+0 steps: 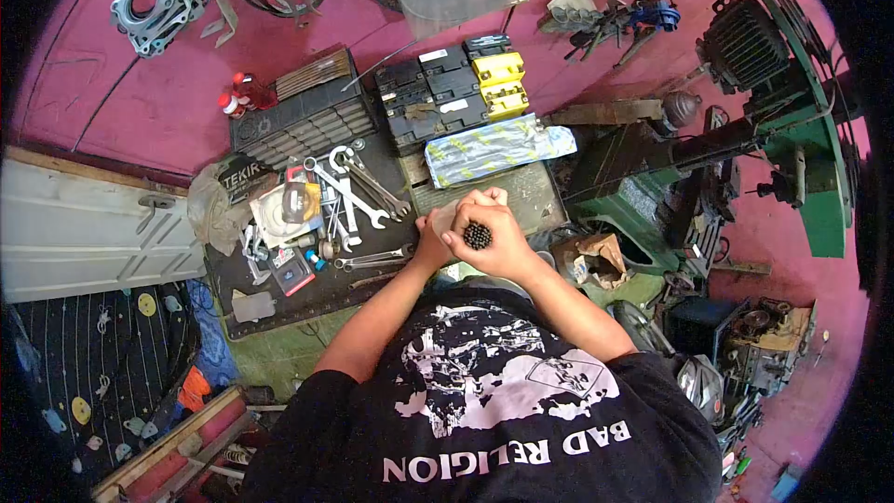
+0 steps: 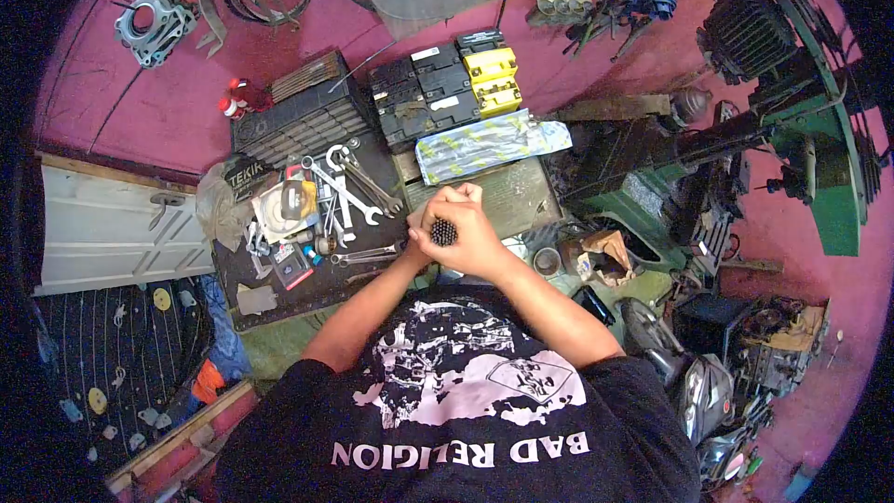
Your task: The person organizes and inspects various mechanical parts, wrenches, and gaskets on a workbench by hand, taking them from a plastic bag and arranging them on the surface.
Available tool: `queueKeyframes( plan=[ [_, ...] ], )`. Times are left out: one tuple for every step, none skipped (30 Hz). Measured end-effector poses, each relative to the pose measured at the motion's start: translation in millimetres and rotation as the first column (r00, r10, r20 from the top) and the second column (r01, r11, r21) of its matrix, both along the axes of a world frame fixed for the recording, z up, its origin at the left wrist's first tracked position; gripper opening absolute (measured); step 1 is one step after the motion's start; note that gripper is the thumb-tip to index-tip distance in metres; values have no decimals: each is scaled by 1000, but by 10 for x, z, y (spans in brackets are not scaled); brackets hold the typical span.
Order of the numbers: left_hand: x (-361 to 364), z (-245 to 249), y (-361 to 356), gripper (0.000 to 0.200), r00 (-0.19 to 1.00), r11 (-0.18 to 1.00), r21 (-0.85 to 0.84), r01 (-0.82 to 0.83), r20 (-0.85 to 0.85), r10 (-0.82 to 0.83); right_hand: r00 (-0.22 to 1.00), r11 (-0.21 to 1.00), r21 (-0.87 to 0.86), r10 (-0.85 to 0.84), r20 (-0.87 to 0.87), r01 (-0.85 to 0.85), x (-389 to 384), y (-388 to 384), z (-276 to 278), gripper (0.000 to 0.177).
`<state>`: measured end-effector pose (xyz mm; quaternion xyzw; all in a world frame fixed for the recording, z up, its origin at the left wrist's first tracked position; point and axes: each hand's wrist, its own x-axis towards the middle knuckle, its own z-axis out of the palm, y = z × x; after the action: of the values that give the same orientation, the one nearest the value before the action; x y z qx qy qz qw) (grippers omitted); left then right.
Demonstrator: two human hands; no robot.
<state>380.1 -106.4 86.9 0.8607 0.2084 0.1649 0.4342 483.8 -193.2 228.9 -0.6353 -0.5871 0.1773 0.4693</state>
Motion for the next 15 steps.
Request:
queueKeyframes(
  plan=[
    [-5,135,21,47,1000,1000,0,0,0,0,1000,1000,0,0,0,0,3,19,-41,20],
    [-23,287,39,46,1000,997,-77,-9,10,10,1000,1000,-10,-7,-14,7,4,37,-97,20],
    [-28,359,55,45,1000,988,-154,-18,21,21,1000,1000,-20,-13,-26,13,6,47,-129,20],
    [-9,304,62,45,999,988,-154,-21,21,25,1000,1000,-20,-10,-26,9,1,49,-136,20],
    [18,202,63,43,996,975,-223,17,89,3,998,999,9,-32,-47,32,-7,46,-141,20],
    [44,259,87,41,987,956,-286,61,160,-15,996,998,40,-53,-67,55,-4,53,-141,19],
    [19,323,109,41,987,957,-283,60,162,-14,997,998,43,-51,-66,54,7,57,-136,19],
    [-50,395,111,40,997,971,-234,51,67,-37,997,998,33,-60,-57,62,13,42,-133,19],
    [-94,474,104,38,998,981,-187,49,-32,-56,996,997,20,-70,-50,71,11,21,-136,18],
    [-53,356,85,36,996,977,-209,37,87,-19,998,998,-6,-60,0,60,26,19,-176,17],
    [-50,254,82,36,996,977,-211,39,86,-22,998,998,-8,-62,-1,62,9,13,-178,17],
    [-40,201,94,37,993,976,-217,24,118,2,998,997,-34,-64,8,64,-7,24,-177,18],
    [-27,154,111,37,988,975,-222,7,151,27,998,996,-58,-63,18,64,-11,39,-170,19],
    [-21,104,114,39,968,980,-190,60,249,-10,998,996,-69,-46,42,49,-10,39,-137,22],
    [-39,87,95,39,969,980,-191,58,247,-10,998,996,-70,-45,41,48,-21,38,-139,22]
  ],
)
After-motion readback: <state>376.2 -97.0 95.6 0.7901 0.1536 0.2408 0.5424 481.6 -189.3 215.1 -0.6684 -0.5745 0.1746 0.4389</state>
